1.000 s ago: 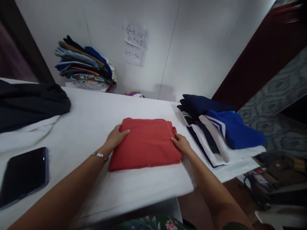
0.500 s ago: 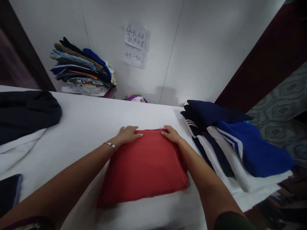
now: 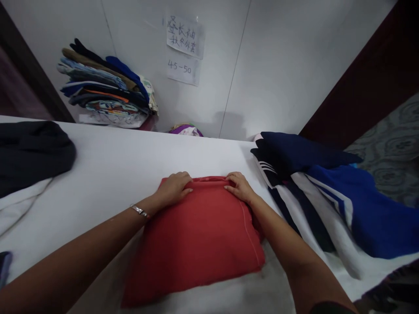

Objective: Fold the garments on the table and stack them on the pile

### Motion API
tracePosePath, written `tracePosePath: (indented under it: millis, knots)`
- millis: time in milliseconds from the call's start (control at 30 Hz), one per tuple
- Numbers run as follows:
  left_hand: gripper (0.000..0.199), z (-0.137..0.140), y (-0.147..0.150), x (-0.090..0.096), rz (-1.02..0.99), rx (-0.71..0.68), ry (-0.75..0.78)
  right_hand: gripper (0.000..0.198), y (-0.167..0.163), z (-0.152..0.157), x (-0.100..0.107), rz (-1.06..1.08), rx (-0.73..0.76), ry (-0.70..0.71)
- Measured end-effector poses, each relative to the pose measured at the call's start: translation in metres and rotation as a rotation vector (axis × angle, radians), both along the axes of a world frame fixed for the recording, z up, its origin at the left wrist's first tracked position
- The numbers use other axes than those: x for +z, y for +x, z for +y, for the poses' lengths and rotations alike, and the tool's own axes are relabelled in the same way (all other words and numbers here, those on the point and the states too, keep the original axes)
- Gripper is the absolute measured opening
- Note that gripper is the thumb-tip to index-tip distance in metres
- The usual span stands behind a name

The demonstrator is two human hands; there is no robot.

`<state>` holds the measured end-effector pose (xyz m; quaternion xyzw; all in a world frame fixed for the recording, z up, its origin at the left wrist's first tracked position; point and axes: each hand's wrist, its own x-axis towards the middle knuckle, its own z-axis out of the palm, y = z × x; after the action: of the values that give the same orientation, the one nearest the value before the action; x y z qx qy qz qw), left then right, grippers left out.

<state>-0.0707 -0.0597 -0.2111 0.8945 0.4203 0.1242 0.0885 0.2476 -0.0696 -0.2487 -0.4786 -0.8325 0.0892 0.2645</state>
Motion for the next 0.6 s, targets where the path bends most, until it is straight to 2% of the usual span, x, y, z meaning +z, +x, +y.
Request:
tracePosePath:
  millis: [233,367,433,533,600]
  knots:
    - [0.015,-0.007,-0.004,0.010,0.066,-0.113,0.031,0.033,0.000,-0.013,0.017,-0.088,0.034,0.032]
    - [0.021,-0.011,-0.005,0.017,0.058,-0.147,0.047,0.052,-0.007,-0.012,0.027,-0.150,0.117,-0.063]
    - [0.024,-0.013,-0.006,0.023,0.047,-0.156,0.047,0.056,-0.011,-0.012,0.033,-0.200,0.148,-0.110]
    - [0.028,-0.014,-0.006,0.030,0.036,-0.130,0.046,0.050,-0.017,-0.011,0.041,-0.272,0.173,-0.113]
    - [0.030,-0.010,-0.005,0.032,0.026,-0.052,0.001,0.049,-0.021,-0.011,0.046,-0.302,0.171,-0.116]
